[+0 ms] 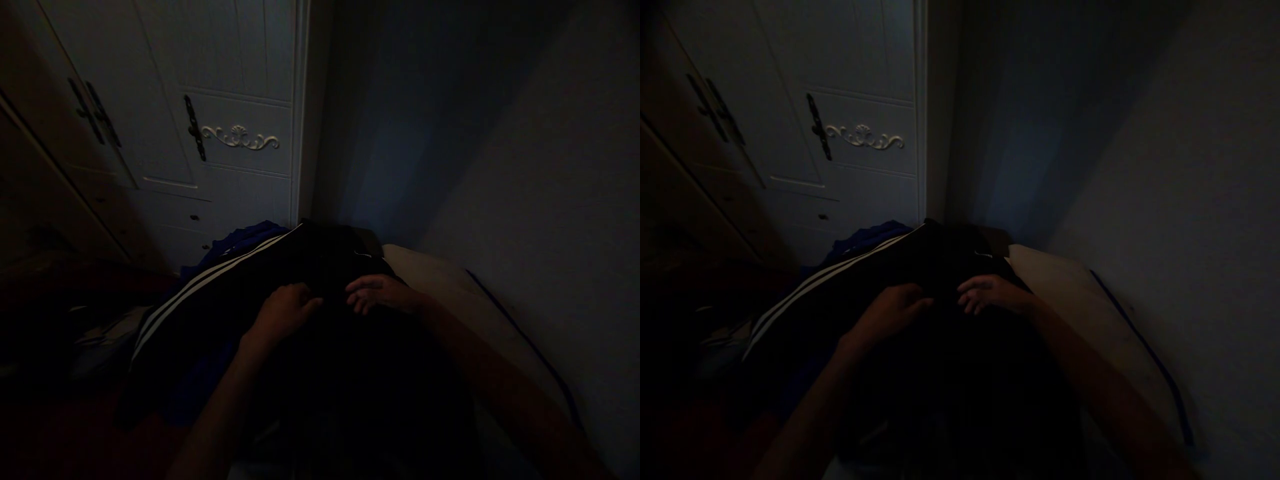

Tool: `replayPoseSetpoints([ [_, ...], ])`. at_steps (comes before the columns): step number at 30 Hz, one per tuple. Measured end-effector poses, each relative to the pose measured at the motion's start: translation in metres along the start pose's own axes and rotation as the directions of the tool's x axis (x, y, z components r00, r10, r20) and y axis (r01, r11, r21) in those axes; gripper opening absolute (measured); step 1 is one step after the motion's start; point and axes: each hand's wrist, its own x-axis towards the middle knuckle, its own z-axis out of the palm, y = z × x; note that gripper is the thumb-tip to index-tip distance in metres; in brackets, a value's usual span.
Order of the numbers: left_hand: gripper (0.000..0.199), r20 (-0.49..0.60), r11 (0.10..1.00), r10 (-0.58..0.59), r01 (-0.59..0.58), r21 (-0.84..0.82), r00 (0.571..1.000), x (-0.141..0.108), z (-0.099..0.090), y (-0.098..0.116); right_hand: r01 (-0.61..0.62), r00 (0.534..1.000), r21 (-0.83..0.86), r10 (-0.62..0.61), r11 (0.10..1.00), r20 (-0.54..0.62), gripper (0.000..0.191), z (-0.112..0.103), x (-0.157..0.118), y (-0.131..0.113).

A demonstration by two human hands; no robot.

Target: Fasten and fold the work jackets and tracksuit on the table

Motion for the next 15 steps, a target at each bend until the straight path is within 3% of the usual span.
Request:
replayPoseSetpoints([
  [1, 0.040, -0.112, 1.000, 0.017, -0.015, 0.016, 0.994, 0.004, -0.004, 0.002, 0.024, 0.988, -0.024, -0.028, 0.999, -0.151, 0.046, -0.017, -0.012, 0.005],
  [2, 0.046, -0.207, 0.998, 0.049, -0.042, 0.040, 0.977, 0.010, -0.004, 0.006, 0.006, 0.940, -0.093, -0.037, 0.996, -0.340, 0.042, -0.033, -0.022, 0.010],
  [3, 0.055, -0.267, 0.994, 0.095, -0.078, 0.074, 0.959, 0.018, 0.000, 0.011, -0.072, 0.855, -0.174, -0.029, 0.982, -0.517, 0.037, -0.047, -0.029, 0.016],
  [5, 0.074, -0.255, 0.975, 0.193, -0.157, 0.157, 0.947, 0.038, 0.018, 0.022, -0.271, 0.700, -0.252, 0.011, 0.929, -0.714, 0.028, -0.065, -0.038, 0.028],
  [6, 0.082, -0.206, 0.962, 0.219, -0.175, 0.210, 0.954, 0.048, 0.030, 0.026, -0.342, 0.672, -0.257, 0.044, 0.904, -0.739, 0.025, -0.070, -0.040, 0.034],
  [8, 0.091, -0.091, 0.928, 0.212, -0.171, 0.331, 0.973, 0.066, 0.055, 0.029, -0.394, 0.699, -0.244, 0.116, 0.886, -0.706, 0.020, -0.072, -0.042, 0.044],
  [11, 0.085, 0.034, 0.866, 0.172, -0.168, 0.471, 0.984, 0.079, 0.079, 0.017, -0.340, 0.787, -0.229, 0.143, 0.912, -0.600, 0.019, -0.064, -0.046, 0.051],
  [15, 0.082, 0.024, 0.865, 0.164, -0.155, 0.478, 0.986, 0.076, 0.087, -0.005, -0.244, 0.841, -0.213, 0.097, 0.946, -0.532, 0.030, -0.052, -0.053, 0.051],
])
